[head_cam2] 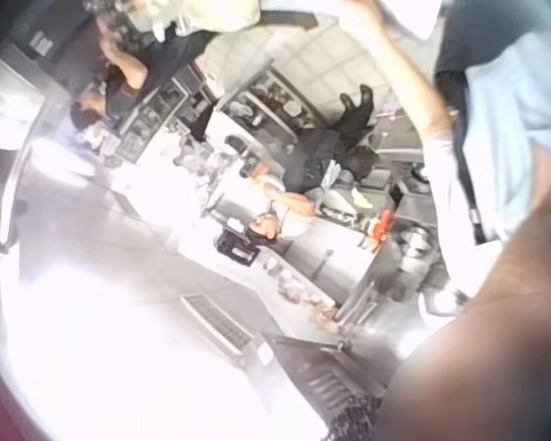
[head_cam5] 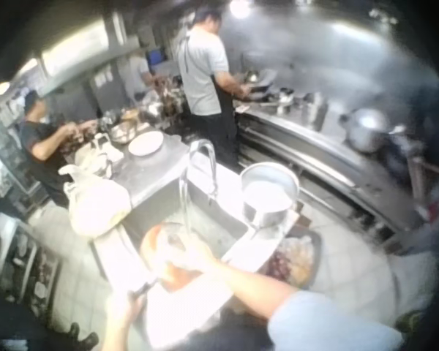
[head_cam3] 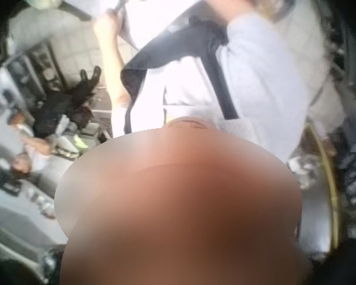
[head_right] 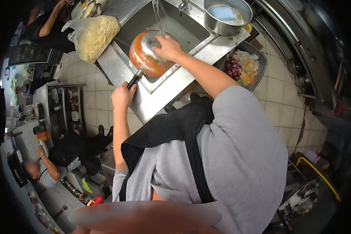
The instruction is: The person pours liquid from a frying pan into a pot, adjusts stove knobs by hand, scrubs the underside of the pan with a scouring pad in a sink, and returns it to a burner.
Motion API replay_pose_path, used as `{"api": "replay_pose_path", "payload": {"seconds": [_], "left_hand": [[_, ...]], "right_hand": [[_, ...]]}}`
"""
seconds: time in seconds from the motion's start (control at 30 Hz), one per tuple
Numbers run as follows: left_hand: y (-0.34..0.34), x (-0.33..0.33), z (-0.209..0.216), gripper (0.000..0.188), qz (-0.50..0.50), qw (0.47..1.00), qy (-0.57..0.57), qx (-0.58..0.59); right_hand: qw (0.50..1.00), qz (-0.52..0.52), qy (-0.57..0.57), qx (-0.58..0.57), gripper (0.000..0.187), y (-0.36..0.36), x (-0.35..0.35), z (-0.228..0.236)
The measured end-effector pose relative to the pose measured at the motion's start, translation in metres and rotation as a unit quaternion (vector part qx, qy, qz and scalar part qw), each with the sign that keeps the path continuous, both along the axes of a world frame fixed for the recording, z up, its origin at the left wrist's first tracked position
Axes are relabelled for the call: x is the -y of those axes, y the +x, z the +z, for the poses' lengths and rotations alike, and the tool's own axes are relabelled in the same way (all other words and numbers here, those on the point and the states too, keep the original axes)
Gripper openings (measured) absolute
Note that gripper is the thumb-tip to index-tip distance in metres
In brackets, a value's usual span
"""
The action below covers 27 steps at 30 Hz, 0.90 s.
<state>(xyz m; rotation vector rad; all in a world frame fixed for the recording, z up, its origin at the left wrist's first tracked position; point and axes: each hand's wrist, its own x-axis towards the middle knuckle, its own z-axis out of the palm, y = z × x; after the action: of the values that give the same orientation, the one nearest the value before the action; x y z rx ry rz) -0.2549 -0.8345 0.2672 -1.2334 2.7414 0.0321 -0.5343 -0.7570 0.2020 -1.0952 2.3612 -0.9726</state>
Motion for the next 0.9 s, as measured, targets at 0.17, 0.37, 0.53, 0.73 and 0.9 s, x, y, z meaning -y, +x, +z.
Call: {"api": "replay_pose_path", "payload": {"seconds": [0.17,0.37,0.53,0.73,0.9], "left_hand": [[-0.009,-0.004,0.002,0.041,-0.012,1.0,0.004,0.011],[0.0,-0.007,-0.006,0.041,0.016,1.0,-0.001,-0.013],[-0.008,-0.01,-0.011,0.04,-0.015,0.999,-0.028,-0.02],[0.0,-0.009,-0.01,0.041,0.007,1.0,-0.011,-0.025],[0.004,-0.011,-0.022,0.043,0.009,0.998,0.004,-0.064]], "right_hand": [[0.997,-0.062,0.039,0.009,0.057,-0.02,0.057,0.013],[0.996,0.066,-0.027,-0.056,0.051,0.015,0.007,0.012],[0.997,-0.039,0.072,-0.01,0.057,-0.037,0.072,0.009],[0.998,0.041,-0.031,-0.025,0.059,0.021,-0.013,0.008],[0.996,-0.081,0.017,-0.039,0.059,-0.059,-0.05,0.0]]}}
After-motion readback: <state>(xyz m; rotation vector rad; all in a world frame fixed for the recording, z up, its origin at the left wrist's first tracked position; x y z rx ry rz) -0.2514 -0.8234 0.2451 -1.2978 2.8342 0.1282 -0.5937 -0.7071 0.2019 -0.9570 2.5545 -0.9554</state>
